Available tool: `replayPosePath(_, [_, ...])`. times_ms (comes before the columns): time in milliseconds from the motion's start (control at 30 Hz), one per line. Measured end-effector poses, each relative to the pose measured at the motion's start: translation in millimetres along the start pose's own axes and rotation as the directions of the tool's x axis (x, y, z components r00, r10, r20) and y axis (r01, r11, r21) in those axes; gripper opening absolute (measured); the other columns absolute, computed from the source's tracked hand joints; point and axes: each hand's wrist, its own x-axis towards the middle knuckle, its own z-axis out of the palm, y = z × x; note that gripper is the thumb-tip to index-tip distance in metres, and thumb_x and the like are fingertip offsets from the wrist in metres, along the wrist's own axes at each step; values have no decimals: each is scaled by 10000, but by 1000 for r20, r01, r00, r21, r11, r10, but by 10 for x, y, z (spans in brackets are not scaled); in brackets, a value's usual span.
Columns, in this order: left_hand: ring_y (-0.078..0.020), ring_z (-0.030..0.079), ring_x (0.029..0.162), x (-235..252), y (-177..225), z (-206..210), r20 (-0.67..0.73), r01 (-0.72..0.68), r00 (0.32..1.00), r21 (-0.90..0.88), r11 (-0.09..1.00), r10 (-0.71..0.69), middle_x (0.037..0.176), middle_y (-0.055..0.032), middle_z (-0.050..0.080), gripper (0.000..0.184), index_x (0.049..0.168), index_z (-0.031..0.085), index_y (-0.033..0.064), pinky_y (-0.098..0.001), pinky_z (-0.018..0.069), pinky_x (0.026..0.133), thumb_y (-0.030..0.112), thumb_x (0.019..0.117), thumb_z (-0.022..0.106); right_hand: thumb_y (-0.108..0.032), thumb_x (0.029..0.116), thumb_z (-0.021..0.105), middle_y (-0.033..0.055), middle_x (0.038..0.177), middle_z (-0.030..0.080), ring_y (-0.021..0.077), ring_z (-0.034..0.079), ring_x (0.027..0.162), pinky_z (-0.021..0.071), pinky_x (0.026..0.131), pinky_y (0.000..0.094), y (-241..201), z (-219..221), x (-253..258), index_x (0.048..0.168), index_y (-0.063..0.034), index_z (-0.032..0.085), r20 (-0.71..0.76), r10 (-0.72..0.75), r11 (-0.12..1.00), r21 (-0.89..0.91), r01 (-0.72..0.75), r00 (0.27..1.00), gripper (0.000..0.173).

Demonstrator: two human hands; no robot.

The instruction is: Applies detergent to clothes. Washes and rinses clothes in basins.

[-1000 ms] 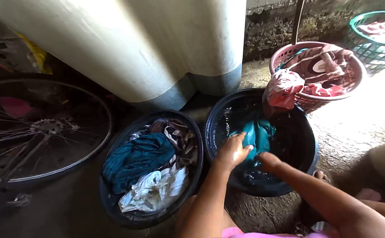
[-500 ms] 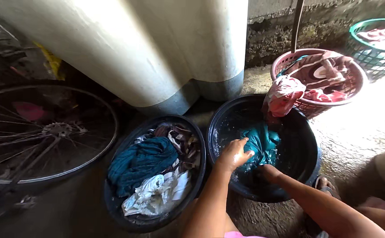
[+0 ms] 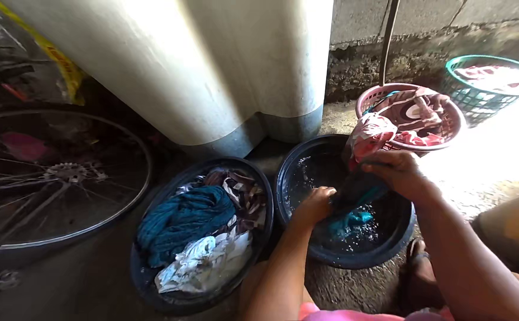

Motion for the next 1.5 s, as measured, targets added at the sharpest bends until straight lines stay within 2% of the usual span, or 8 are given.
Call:
replayPosePath(233, [-193,697,855,-152,75,-389,-239,44,945,-584,811,-223,962,-169,676,284,1041,639,-104,-381,605,810,105,1065,447,-99,955,689,-82,940,721,-60,644,812,564,763,176,-154,-483,-24,1030,-74,744,-423,30,996,-59,-61,905,96])
replayPosePath(500, [-44,597,589,-260,42,-479,-608,-498,727,-787,365,-320,663,69,602,334,740,606,145,-227,551,595,68,1006,419,-96,909,743,-87,877,717,-40,645,763,564,730,194,135,-619,-196,1007,-96,753,-519,185,980,41,-192,834,99])
replayPosePath(633, [-56,614,637,-151,84,-424,-580,-368,745,-769,523,-328,727,32,618,269,825,613,82,-240,565,625,87,1039,451,-89,941,688,-124,928,685,-45,637,834,567,778,186,243,-461,-130,995,-121,730,-469,188,981,134,-141,863,75])
replayPosePath(767, [-315,647,1136,-11,-23,-305,-243,304,909,-170,937,-339,1163,-214,682,347,1144,692,-34,-494,498,1015,265,1034,555,-148,982,687,129,983,721,172,684,899,571,872,400,888,86,-119,1038,27,726,-143,324,938,-75,-337,935,188])
replayPosePath(833, [-382,475,1400,49,-3,-259,-21,423,906,7,906,-423,1475,-237,519,502,1400,584,21,-553,369,1168,366,1036,568,-234,1013,654,208,1108,718,314,684,1066,517,998,521,1324,499,-282,1123,27,722,129,536,835,-226,-502,834,291])
replayPosePath(967, [-315,455,1435,39,5,-254,-27,275,960,-114,955,-280,1532,-201,481,584,1484,504,36,-474,355,1197,308,994,668,-233,1014,647,294,1158,685,454,637,1145,458,1020,642,1841,1196,-802,1133,49,715,377,740,672,-398,-624,556,314])
replayPosePath(1233, [-428,320,1496,75,-32,-132,39,359,933,-172,917,-358,1648,-275,224,1301,1663,16,178,-596,324,1189,314,742,925,-199,1057,579,130,898,643,193,607,805,523,778,413,585,501,177,1006,29,672,12,543,834,110,-541,839,252])
replayPosePath(1500, [-368,357,1490,242,10,160,-110,352,907,-334,874,-407,1633,-261,273,1254,1648,38,86,-507,351,1204,332,767,895,-143,1064,518,-88,753,657,45,646,687,602,703,277,-932,-236,868,875,-184,649,-319,194,826,563,21,928,234])
